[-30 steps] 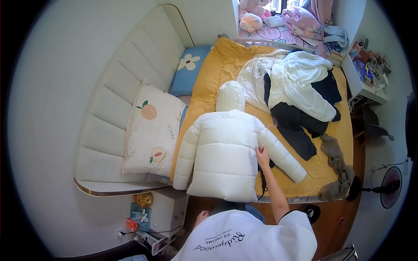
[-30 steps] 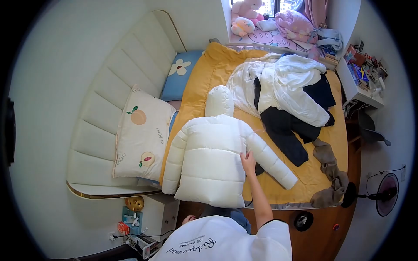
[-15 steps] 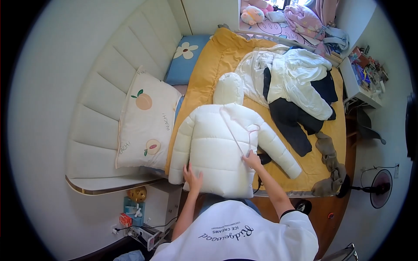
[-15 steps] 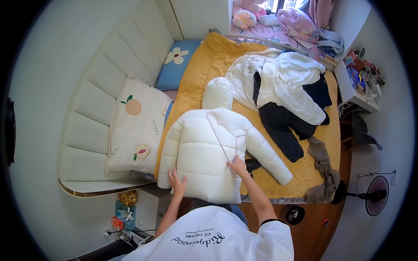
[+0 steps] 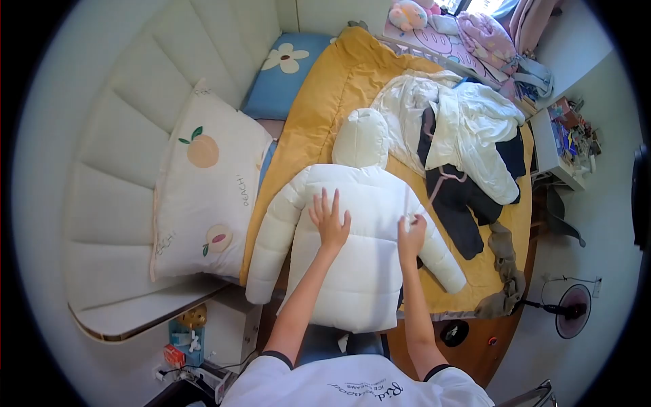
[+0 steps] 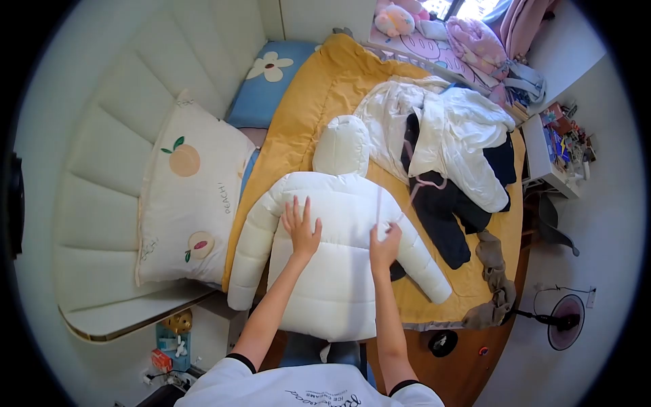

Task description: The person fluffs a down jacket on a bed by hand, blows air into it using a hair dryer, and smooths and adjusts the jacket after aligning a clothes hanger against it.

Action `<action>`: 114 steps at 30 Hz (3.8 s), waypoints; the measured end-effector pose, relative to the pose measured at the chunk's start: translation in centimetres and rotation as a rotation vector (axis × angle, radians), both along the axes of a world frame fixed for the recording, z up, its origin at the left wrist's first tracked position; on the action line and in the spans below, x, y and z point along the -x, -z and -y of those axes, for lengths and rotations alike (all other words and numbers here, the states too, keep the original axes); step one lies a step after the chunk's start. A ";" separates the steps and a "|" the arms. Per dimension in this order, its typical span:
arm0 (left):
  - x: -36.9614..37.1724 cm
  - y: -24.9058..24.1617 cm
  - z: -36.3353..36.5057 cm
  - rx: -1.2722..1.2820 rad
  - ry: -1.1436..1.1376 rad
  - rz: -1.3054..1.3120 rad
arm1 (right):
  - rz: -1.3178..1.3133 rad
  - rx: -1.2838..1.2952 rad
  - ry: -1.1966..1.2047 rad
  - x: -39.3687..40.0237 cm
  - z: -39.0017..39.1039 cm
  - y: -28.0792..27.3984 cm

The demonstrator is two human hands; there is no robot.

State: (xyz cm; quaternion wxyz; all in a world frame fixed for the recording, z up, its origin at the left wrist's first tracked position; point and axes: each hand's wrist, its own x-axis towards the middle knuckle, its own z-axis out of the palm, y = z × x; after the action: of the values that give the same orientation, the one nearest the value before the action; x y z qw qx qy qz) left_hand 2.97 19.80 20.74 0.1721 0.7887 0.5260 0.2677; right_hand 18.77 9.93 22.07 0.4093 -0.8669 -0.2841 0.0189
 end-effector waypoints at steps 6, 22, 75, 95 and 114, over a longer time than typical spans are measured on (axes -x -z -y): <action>-2.1 9.3 -1.3 0.027 0.068 -0.300 | 0.284 0.426 -0.109 1.3 -3.7 11.4; -2.6 23.5 -1.3 0.138 0.158 -0.413 | 0.255 0.529 -0.170 2.0 -4.0 24.3; 11.8 27.6 14.9 0.269 0.311 -0.448 | -0.056 0.686 -0.551 14.1 18.2 29.4; 22.6 16.5 19.2 0.493 0.260 -0.607 | -0.246 0.222 -0.190 9.5 27.7 15.0; 15.1 24.8 29.8 1.883 -0.799 1.462 | -0.721 0.606 -0.374 8.1 27.7 18.6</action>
State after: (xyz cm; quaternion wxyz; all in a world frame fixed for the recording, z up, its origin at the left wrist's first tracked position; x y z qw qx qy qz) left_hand -12.10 -10.05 -4.04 0.8249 -0.1864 0.4963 0.1960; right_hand 10.72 -17.72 3.47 0.2010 -0.8193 -0.2566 0.4716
